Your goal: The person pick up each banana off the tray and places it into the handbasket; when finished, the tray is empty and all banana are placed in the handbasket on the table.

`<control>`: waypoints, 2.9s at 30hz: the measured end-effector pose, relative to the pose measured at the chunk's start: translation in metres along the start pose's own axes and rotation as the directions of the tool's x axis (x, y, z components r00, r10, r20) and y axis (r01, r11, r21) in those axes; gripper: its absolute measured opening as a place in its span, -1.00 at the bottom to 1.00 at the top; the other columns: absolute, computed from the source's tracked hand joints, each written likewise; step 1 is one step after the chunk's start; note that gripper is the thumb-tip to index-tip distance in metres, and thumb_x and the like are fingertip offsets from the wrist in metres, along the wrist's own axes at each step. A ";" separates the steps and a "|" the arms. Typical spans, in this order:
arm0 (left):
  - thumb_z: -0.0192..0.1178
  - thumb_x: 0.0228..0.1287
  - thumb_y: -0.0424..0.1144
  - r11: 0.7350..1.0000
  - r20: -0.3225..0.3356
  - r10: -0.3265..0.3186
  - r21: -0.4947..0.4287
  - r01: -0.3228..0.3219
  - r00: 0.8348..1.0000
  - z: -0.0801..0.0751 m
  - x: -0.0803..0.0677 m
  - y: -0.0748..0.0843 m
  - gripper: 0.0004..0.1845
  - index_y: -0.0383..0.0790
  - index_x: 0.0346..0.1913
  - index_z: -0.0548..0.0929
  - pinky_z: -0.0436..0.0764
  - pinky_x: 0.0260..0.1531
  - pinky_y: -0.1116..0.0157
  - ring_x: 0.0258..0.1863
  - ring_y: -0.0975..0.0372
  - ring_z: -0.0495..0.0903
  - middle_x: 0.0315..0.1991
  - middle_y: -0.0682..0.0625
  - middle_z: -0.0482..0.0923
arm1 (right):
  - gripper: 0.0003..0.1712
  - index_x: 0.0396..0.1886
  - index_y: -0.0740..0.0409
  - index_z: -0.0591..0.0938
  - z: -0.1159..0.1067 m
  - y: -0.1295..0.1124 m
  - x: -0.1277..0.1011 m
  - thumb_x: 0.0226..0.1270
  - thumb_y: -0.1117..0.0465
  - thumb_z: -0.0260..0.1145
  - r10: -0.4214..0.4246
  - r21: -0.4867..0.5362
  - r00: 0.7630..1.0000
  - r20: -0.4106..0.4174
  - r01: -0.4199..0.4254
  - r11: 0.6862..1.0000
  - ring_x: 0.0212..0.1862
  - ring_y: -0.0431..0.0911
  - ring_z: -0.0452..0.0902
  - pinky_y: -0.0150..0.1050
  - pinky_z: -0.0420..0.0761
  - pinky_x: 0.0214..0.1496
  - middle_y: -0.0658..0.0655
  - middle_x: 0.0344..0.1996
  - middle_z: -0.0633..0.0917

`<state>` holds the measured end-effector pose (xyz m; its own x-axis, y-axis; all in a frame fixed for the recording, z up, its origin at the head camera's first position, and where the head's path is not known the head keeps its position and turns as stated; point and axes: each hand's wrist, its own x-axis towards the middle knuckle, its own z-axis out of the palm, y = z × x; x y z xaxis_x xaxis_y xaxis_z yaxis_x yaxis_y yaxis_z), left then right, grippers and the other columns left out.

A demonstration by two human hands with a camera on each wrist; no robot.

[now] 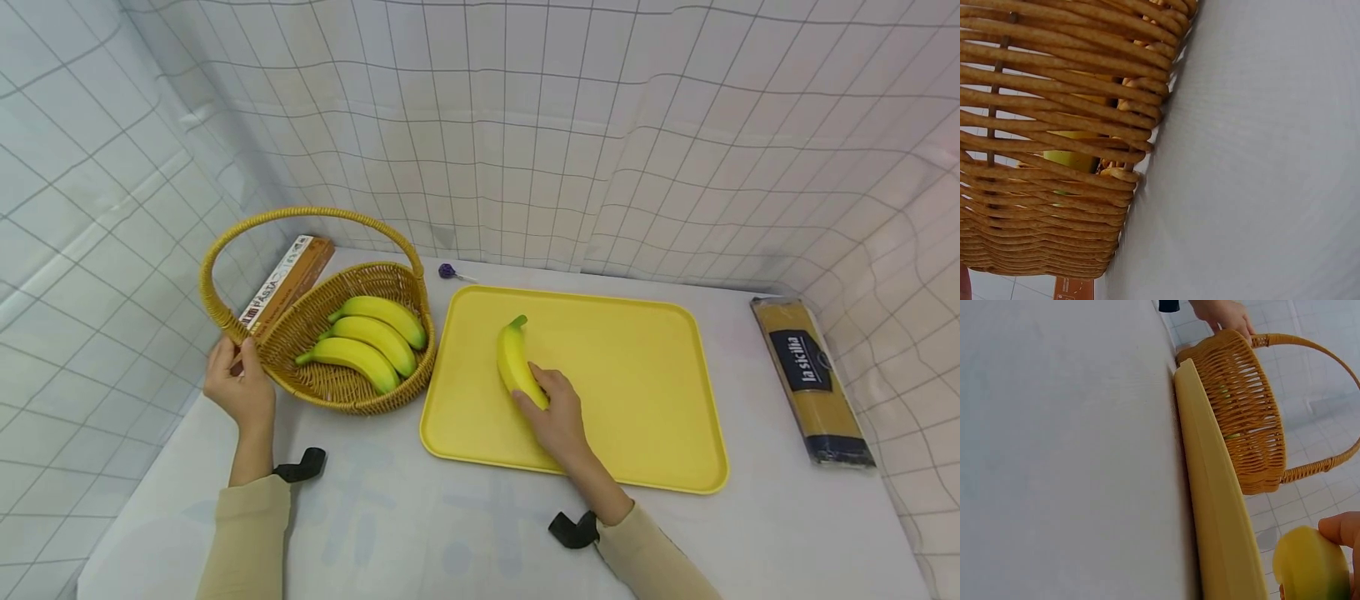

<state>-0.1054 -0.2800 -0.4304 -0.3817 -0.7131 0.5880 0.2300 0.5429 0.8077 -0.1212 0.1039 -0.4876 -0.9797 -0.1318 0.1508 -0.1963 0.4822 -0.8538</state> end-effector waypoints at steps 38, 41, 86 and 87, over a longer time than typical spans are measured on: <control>0.13 0.32 -0.46 1.000 -0.001 0.008 0.018 -0.008 1.000 0.001 -0.001 0.001 -0.76 -0.54 -0.03 0.66 0.41 -0.26 0.67 -0.25 0.59 0.45 -0.12 -0.40 0.61 | -0.38 0.29 0.23 0.52 0.047 -0.117 0.047 0.27 0.10 0.38 -0.381 0.066 0.893 0.239 0.377 0.924 -0.03 -0.05 0.49 -0.30 0.49 -0.17 0.18 0.04 0.64; 0.13 0.33 -0.46 1.000 0.001 0.003 0.026 -0.003 1.000 0.001 0.000 0.002 -0.76 -0.54 -0.03 0.66 0.42 -0.25 0.67 -0.25 0.60 0.45 -0.12 -0.40 0.61 | -0.38 0.28 0.26 0.53 0.059 -0.127 0.053 0.27 0.09 0.37 -0.408 0.080 0.871 0.275 0.402 0.912 -0.04 -0.05 0.49 -0.31 0.47 -0.16 0.18 0.02 0.64; 0.14 0.29 -0.49 0.999 -0.011 0.028 -0.014 -0.029 1.000 0.001 0.000 -0.004 -0.77 -0.57 -0.06 0.66 0.43 -0.27 0.66 -0.28 0.58 0.45 -0.18 -0.44 0.59 | -0.45 0.18 -0.04 0.64 0.163 -0.151 0.075 0.23 -0.13 0.38 -0.240 -0.267 0.754 0.611 0.483 0.834 0.09 -0.13 0.56 -0.28 0.53 0.06 -0.08 0.08 0.70; 0.14 0.29 -0.49 0.999 -0.011 0.030 -0.014 -0.030 0.999 0.001 0.001 -0.004 -0.76 -0.57 -0.06 0.66 0.43 -0.27 0.66 -0.28 0.58 0.45 -0.18 -0.44 0.60 | -0.45 0.18 -0.04 0.65 0.163 -0.151 0.075 0.22 -0.13 0.39 -0.235 -0.273 0.756 0.612 0.480 0.834 0.09 -0.13 0.57 -0.30 0.54 0.04 -0.08 0.07 0.70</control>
<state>-0.1073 -0.2825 -0.4335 -0.3650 -0.7012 0.6124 0.2536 0.5580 0.7901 -0.1586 -0.1201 -0.4287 -0.6699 -0.7424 0.0096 -0.6445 0.5750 -0.5039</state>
